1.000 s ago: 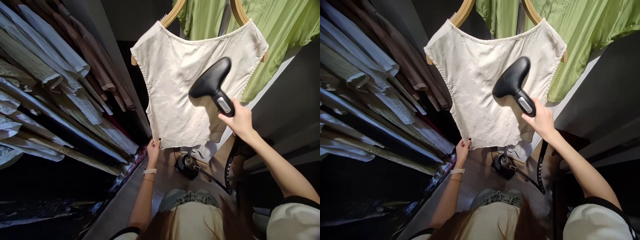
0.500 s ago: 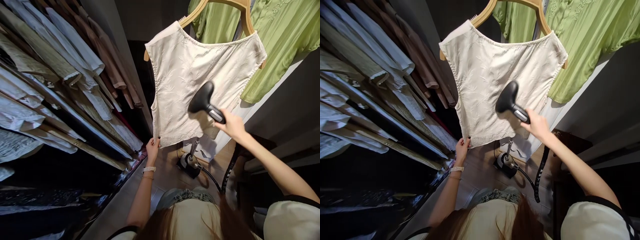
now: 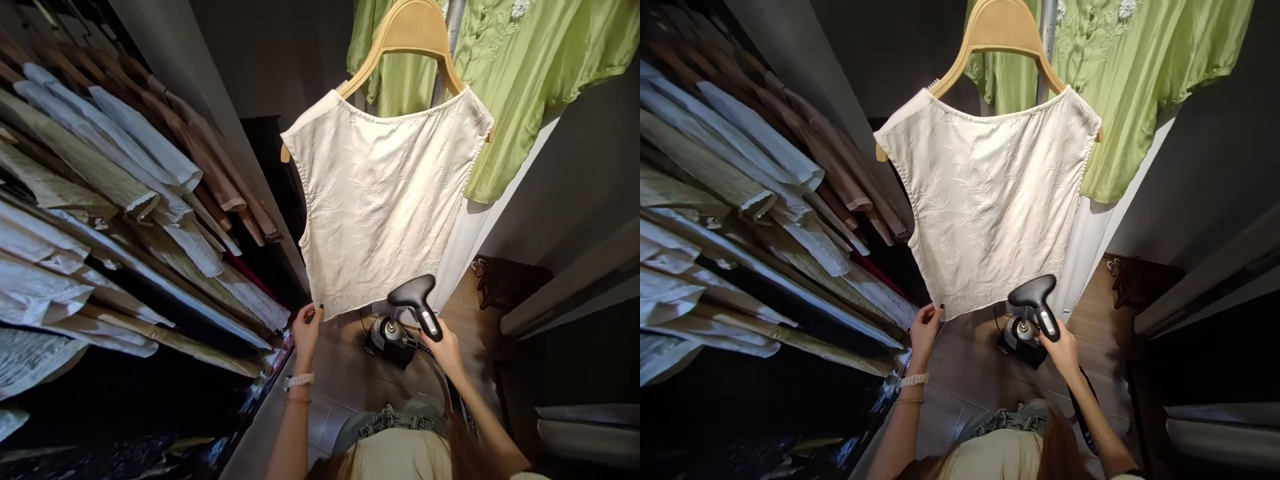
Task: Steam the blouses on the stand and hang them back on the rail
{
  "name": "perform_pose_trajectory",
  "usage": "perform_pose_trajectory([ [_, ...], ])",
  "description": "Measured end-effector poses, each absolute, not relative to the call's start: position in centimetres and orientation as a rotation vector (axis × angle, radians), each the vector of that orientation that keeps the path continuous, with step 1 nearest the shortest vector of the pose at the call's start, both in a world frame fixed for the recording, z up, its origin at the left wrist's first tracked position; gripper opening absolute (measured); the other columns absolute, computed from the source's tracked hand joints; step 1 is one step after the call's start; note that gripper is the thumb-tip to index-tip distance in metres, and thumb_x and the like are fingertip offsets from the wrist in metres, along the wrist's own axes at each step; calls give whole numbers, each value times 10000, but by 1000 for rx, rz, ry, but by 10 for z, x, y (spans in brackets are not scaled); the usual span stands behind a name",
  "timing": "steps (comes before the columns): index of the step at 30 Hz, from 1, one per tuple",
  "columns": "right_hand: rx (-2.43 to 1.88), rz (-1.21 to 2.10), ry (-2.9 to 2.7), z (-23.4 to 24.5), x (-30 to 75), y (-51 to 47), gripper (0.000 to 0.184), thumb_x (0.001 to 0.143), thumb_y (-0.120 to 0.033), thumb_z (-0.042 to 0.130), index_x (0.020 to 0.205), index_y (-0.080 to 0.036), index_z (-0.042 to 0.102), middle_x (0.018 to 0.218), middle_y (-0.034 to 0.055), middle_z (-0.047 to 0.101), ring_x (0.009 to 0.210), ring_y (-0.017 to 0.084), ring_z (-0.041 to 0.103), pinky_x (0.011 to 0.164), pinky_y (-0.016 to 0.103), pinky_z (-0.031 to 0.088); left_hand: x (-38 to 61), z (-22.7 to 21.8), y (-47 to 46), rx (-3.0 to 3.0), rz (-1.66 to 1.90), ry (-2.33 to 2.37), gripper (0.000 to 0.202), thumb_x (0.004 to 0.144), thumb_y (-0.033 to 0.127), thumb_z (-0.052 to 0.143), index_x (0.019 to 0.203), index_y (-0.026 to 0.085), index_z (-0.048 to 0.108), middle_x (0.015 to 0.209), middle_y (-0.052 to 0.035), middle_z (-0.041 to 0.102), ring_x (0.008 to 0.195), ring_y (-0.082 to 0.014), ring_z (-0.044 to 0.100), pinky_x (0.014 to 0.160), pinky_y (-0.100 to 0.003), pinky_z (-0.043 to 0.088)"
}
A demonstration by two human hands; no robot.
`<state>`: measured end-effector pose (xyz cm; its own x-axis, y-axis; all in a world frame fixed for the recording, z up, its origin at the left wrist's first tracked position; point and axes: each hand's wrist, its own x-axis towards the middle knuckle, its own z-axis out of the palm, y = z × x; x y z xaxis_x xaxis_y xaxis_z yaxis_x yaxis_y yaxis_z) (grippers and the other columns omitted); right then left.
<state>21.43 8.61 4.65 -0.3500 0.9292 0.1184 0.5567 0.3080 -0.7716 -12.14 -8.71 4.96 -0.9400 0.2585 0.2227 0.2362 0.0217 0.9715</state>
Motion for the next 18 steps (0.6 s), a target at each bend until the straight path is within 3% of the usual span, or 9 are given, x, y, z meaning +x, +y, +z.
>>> perform_pose_trajectory([
  [4, -1580, 865, -1535, 22, 251, 55, 470, 696, -648, 684, 954, -256, 678, 697, 36, 704, 719, 324, 684, 655, 393, 494, -93, 111, -74, 814, 2282, 2591, 698, 785, 277, 746, 1440, 196, 518, 1464, -186, 521, 1367, -314, 490, 1104, -463, 443],
  [6, -1663, 882, -1354, 17, 267, 41, 456, 676, -667, 696, 874, -259, 640, 640, 33, 680, 669, 322, 671, 635, 399, 491, -84, 146, -57, 1030, 2364, 2522, 804, 810, 258, 742, 1535, 199, 398, 1559, -195, 421, 1454, -303, 407, 1173, -459, 380],
  [8, -1694, 915, -1228, 17, 279, 28, 458, 675, -663, 707, 865, -257, 614, 619, 23, 671, 637, 309, 668, 616, 390, 491, -85, 173, -37, 1121, 2400, 2320, 880, 778, 291, 801, 1542, 202, 374, 1575, -193, 401, 1477, -303, 389, 1186, -443, 367],
  [10, -1696, 935, -1139, 21, 286, 17, 469, 673, -656, 719, 875, -248, 603, 619, 15, 670, 624, 299, 669, 591, 375, 488, -92, 186, -19, 1071, 2298, 2115, 745, 744, 348, 838, 1405, 177, 538, 1425, -176, 553, 1360, -319, 517, 1090, -418, 459],
  [12, -1686, 933, -1080, 25, 288, 8, 466, 674, -642, 730, 874, -242, 597, 625, 12, 671, 624, 290, 670, 582, 365, 488, -99, 184, -9, 972, 2172, 2015, 473, 756, 407, 817, 1126, 139, 695, 1123, -127, 689, 1113, -307, 644, 904, -373, 536],
  [15, -1653, 937, -1029, 32, 285, -2, 435, 680, -606, 738, 858, -239, 587, 628, 12, 669, 624, 284, 672, 606, 368, 502, -104, 167, -10, 866, 2196, 1984, 319, 800, 439, 763, 852, 129, 714, 813, -48, 668, 826, -227, 635, 717, -303, 502],
  [18, -1608, 948, -1016, 36, 276, -11, 390, 688, -568, 734, 848, -242, 591, 634, 14, 666, 633, 284, 675, 627, 373, 515, -102, 151, -22, 807, 2220, 1928, 305, 801, 433, 760, 833, 134, 711, 759, -21, 648, 739, -177, 587, 676, -274, 466],
])
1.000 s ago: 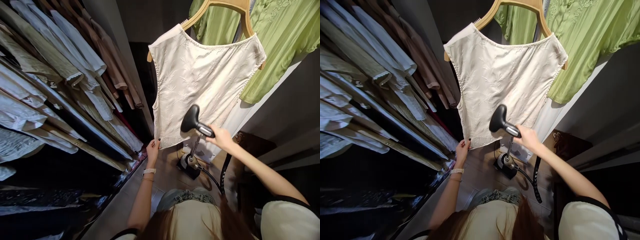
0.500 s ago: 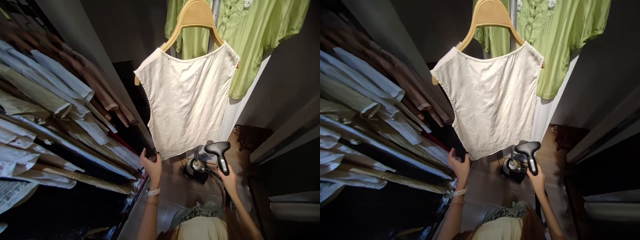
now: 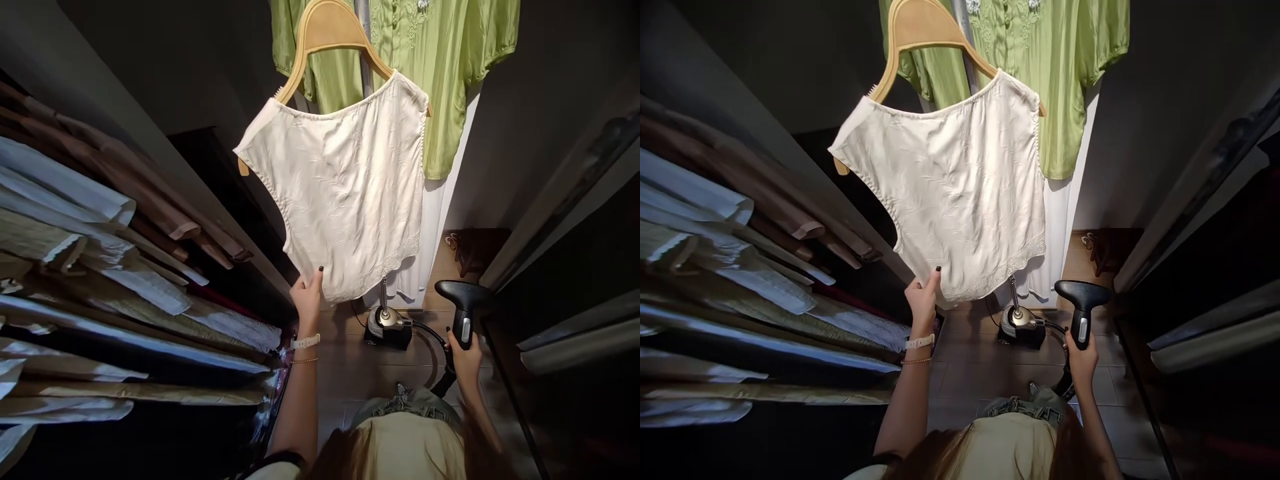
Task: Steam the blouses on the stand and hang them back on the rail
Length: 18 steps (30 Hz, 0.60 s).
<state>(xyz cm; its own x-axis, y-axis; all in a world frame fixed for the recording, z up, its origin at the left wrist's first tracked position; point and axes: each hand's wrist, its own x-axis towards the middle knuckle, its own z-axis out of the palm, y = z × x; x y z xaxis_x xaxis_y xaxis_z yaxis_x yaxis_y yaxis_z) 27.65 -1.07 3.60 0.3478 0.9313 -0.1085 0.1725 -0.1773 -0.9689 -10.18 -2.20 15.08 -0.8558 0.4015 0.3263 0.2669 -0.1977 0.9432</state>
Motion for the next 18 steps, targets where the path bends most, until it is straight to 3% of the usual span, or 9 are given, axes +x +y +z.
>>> perform_pose_trajectory([
  [8, -1497, 994, -1240, 37, 244, -24, 493, 687, -641, 709, 909, -211, 613, 652, -8, 627, 639, 221, 601, 649, 333, 478, -117, 118, -66, 789, 2132, 1918, 320, 788, 450, 760, 894, 149, 736, 813, -30, 678, 765, -173, 591, 696, -267, 451],
  [15, -1319, 992, -1557, 74, 207, -26, 474, 773, -591, 660, 1028, -192, 637, 830, 26, 688, 748, 209, 612, 700, 307, 482, -141, 72, -111, 683, 2023, 1915, 390, 727, 503, 764, 907, 163, 701, 861, -57, 706, 790, -182, 633, 702, -267, 474],
  [18, -1282, 943, -1707, 87, 190, -26, 524, 784, -555, 651, 1168, -198, 638, 926, 44, 733, 810, 229, 657, 742, 320, 505, -149, 70, -127, 668, 2008, 1937, 395, 731, 512, 753, 904, 162, 697, 873, -66, 707, 795, -178, 630, 692, -261, 469],
])
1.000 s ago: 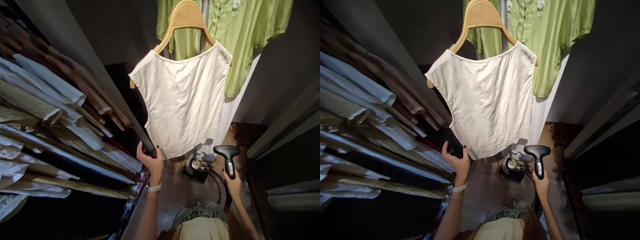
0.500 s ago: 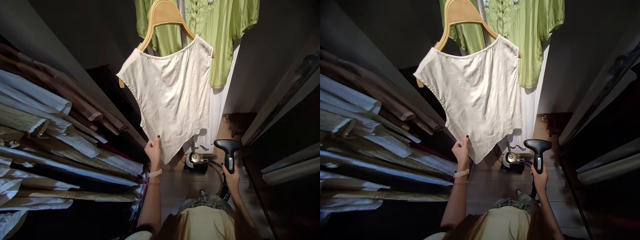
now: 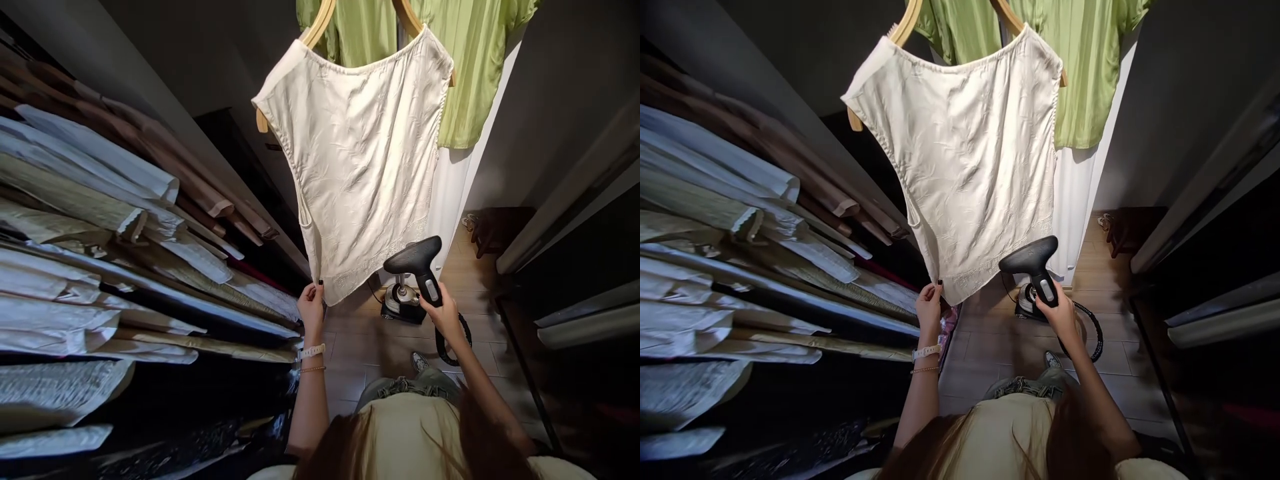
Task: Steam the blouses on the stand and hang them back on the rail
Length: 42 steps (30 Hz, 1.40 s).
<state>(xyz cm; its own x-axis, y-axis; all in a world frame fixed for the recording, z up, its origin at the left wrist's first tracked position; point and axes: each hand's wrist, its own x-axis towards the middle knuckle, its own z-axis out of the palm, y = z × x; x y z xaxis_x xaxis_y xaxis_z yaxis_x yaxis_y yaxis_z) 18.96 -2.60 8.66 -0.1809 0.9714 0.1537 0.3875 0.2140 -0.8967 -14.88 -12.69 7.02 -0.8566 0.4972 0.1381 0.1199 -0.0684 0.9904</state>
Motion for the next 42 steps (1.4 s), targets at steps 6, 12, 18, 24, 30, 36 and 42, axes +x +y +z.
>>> perform_pose_trajectory([
  [6, -1230, 657, -2000, 105, 161, -24, 484, 820, -500, 611, 1221, -230, 639, 961, 60, 768, 881, 287, 724, 736, 351, 518, -157, 83, -146, 687, 1969, 1935, 432, 721, 529, 764, 937, 162, 694, 893, -72, 702, 779, -181, 625, 663, -275, 496],
  [12, -1154, 277, -2149, 153, 151, 9, 488, 802, -527, 638, 1159, -195, 637, 865, 77, 762, 750, 289, 721, 620, 317, 457, -156, 91, -146, 701, 1997, 1883, 414, 731, 537, 766, 904, 174, 669, 880, -58, 690, 792, -195, 664, 781, -342, 574],
  [18, -841, 94, -2241, 234, 122, 45, 448, 854, -466, 584, 1185, -175, 665, 1058, 101, 761, 885, 259, 704, 662, 295, 441, -153, 91, -146, 708, 1995, 1916, 400, 765, 545, 729, 921, 182, 667, 867, -44, 692, 709, -186, 673, 680, -307, 555],
  [24, -753, 33, -2281, 284, 94, 75, 484, 833, -425, 591, 1255, -192, 641, 1124, 98, 746, 925, 279, 673, 697, 319, 451, -157, 86, -147, 699, 1973, 1952, 396, 772, 552, 728, 914, 186, 680, 781, -16, 669, 632, -180, 668, 633, -295, 532],
  [30, -711, 30, -2319, 283, 81, 94, 477, 843, -419, 592, 1258, -191, 638, 1137, 94, 746, 933, 278, 671, 691, 310, 433, -158, 85, -149, 704, 1942, 1977, 411, 782, 562, 732, 912, 173, 702, 768, -28, 677, 598, -177, 656, 588, -284, 499],
  [36, -669, 142, -2385, 245, 66, 91, 467, 847, -394, 644, 1274, -207, 644, 1151, 66, 753, 918, 255, 685, 673, 293, 420, -154, 90, -154, 706, 1918, 2031, 433, 794, 577, 719, 923, 163, 716, 743, -15, 662, 563, -156, 634, 563, -265, 473],
  [42, -711, 278, -2453, 199, 54, 71, 484, 853, -382, 699, 1304, -217, 641, 1182, 63, 756, 987, 272, 704, 708, 305, 455, -147, 95, -157, 707, 1916, 2044, 425, 788, 571, 728, 911, 165, 729, 681, -7, 641, 553, -159, 629, 535, -257, 457],
])
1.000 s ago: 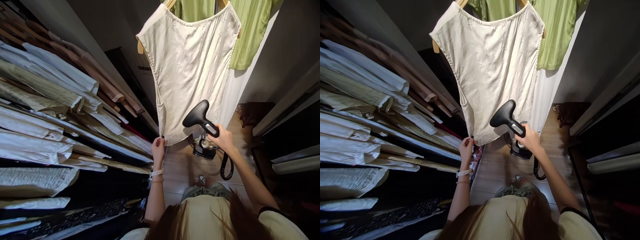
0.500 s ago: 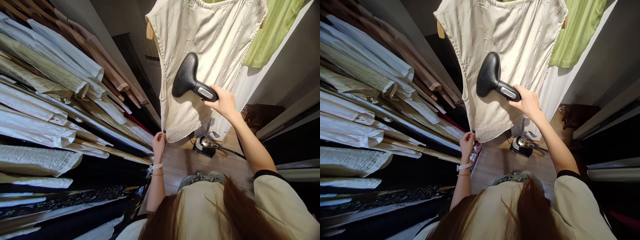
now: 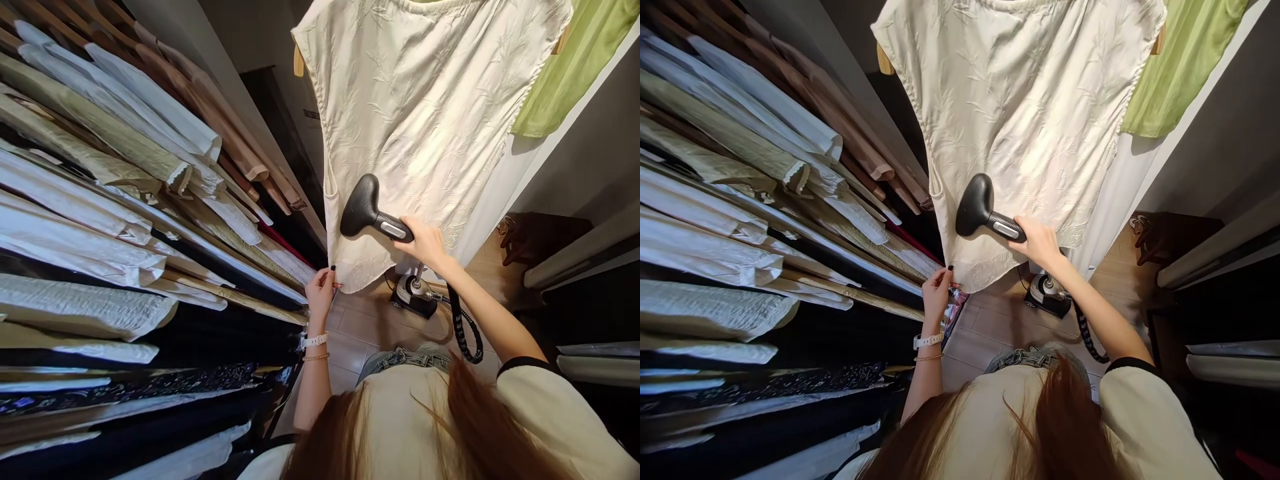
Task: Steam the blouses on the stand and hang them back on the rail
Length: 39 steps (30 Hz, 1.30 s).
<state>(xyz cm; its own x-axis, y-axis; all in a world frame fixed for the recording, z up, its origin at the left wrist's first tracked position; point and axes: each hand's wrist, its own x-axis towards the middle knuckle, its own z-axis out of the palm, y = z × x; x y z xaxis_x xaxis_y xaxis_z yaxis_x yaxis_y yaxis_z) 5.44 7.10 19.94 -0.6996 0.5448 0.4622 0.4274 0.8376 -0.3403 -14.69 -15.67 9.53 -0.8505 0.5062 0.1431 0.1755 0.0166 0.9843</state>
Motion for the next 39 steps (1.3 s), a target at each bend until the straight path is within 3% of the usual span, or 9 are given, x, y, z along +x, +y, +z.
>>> perform_pose_trajectory([
  [6, -687, 408, -2492, 165, 50, 52, 434, 872, -378, 700, 1271, -213, 648, 1113, 54, 770, 979, 261, 716, 722, 297, 456, -143, 97, -161, 644, 1964, 2005, 451, 782, 539, 747, 1005, 147, 722, 737, -28, 688, 548, -148, 631, 550, -259, 494],
  [16, -640, 413, -2547, 146, 47, 54, 455, 873, -351, 683, 1307, -227, 628, 1122, 46, 762, 979, 246, 711, 706, 289, 441, -140, 102, -172, 625, 2028, 2036, 373, 786, 480, 747, 994, 175, 692, 741, -9, 688, 513, -142, 632, 497, -247, 492],
  [24, -758, 446, -2431, 150, 56, 61, 436, 891, -438, 647, 1282, -243, 639, 1131, 45, 759, 966, 260, 716, 707, 302, 454, -136, 109, -175, 619, 2006, 2066, 373, 778, 484, 747, 979, 176, 689, 734, -13, 680, 495, -145, 627, 496, -259, 507],
  [39, -845, 441, -2546, 151, 67, 64, 419, 865, -413, 669, 1248, -244, 655, 1104, 48, 763, 900, 254, 709, 690, 295, 429, -134, 108, -171, 624, 1961, 2085, 413, 765, 519, 745, 985, 174, 686, 762, -26, 699, 500, -150, 635, 493, -259, 499],
])
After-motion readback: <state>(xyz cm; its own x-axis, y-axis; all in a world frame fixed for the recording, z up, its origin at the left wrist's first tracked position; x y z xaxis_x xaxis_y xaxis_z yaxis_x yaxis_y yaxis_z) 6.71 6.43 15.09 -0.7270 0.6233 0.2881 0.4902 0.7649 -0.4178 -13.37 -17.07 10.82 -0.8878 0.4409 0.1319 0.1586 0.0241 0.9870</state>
